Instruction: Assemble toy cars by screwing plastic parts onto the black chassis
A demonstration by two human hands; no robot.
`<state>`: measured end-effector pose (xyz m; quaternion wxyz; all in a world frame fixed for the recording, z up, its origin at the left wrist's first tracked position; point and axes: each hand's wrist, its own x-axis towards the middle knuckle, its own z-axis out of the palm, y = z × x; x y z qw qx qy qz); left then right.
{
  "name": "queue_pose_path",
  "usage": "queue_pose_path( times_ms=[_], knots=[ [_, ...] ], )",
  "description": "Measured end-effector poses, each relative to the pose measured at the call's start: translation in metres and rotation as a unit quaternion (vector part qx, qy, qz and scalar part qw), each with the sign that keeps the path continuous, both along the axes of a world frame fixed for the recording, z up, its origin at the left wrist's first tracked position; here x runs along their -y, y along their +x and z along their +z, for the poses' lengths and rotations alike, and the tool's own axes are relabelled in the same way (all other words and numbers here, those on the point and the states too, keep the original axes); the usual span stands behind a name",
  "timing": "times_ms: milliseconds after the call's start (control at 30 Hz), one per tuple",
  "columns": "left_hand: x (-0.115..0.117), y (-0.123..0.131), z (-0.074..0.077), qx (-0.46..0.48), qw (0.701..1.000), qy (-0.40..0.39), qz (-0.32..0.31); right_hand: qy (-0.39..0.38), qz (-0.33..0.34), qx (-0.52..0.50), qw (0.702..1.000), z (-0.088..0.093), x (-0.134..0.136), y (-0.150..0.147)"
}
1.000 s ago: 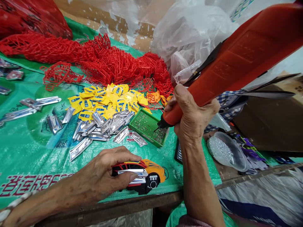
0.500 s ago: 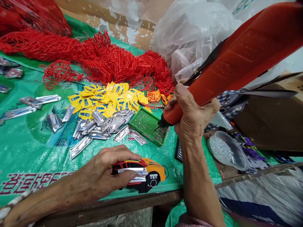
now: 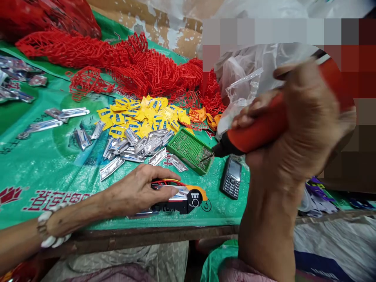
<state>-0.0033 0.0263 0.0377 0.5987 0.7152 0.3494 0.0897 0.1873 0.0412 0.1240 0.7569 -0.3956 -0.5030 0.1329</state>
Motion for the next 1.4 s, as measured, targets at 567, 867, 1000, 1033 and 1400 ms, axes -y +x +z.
queue_pose_path(
  times_ms=[567,867,1000,1033,1400],
  knots=[
    [-0.004,0.0,-0.002,0.01,1.0,-0.027,-0.011,-0.107,0.133,-0.033,0.985,0.014,0.056,-0.026],
    [-0.005,0.002,0.001,0.017,0.999,-0.028,-0.021,-0.112,0.11,-0.006,0.988,0.011,0.061,-0.031],
    [-0.004,0.001,0.002,0.017,0.999,-0.018,-0.025,-0.114,0.101,-0.008,0.988,0.012,0.061,-0.034],
    [-0.004,0.001,0.002,0.019,0.999,-0.015,-0.025,-0.113,0.107,-0.007,0.988,0.012,0.061,-0.034],
    [-0.003,-0.001,-0.001,0.041,0.999,-0.03,-0.015,-0.149,0.181,0.015,0.972,0.01,0.069,-0.03]
  ],
)
